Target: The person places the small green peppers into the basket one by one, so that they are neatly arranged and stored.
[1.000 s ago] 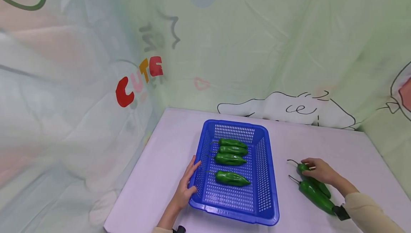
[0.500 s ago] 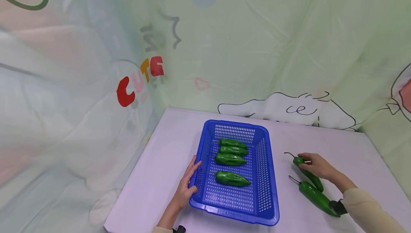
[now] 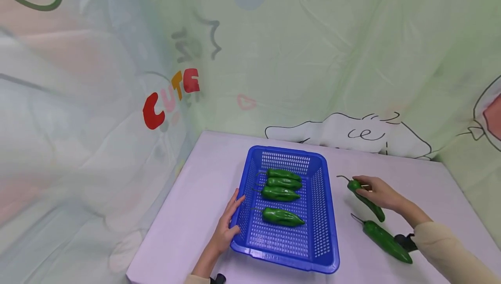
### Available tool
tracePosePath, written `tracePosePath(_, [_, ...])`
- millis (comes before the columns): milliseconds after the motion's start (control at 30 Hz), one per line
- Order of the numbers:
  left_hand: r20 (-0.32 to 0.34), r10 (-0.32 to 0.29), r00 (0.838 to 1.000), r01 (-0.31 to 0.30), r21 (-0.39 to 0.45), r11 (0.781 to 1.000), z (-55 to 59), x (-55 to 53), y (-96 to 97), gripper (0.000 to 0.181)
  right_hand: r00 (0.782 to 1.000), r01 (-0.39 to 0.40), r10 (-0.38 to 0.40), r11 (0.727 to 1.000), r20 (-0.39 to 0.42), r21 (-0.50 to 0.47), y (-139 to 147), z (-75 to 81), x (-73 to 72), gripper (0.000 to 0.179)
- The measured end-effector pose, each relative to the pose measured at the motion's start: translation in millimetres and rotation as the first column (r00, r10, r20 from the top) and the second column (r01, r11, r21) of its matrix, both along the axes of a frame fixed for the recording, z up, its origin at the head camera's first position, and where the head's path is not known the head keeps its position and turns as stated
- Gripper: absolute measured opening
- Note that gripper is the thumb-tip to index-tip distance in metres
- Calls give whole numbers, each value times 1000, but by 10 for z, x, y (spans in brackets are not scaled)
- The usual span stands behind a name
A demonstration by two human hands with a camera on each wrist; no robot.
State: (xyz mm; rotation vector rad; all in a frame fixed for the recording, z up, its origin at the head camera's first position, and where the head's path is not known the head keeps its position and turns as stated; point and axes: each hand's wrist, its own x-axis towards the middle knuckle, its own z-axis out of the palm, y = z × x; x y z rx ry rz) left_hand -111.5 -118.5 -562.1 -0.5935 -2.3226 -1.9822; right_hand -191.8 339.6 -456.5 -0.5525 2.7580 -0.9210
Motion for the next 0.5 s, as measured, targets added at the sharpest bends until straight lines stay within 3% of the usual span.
tracePosePath(500, [-3, -4, 1000, 4, 1, 1000, 21, 7, -1, 83, 994, -96, 94, 995, -53, -25, -341, 248, 5, 44])
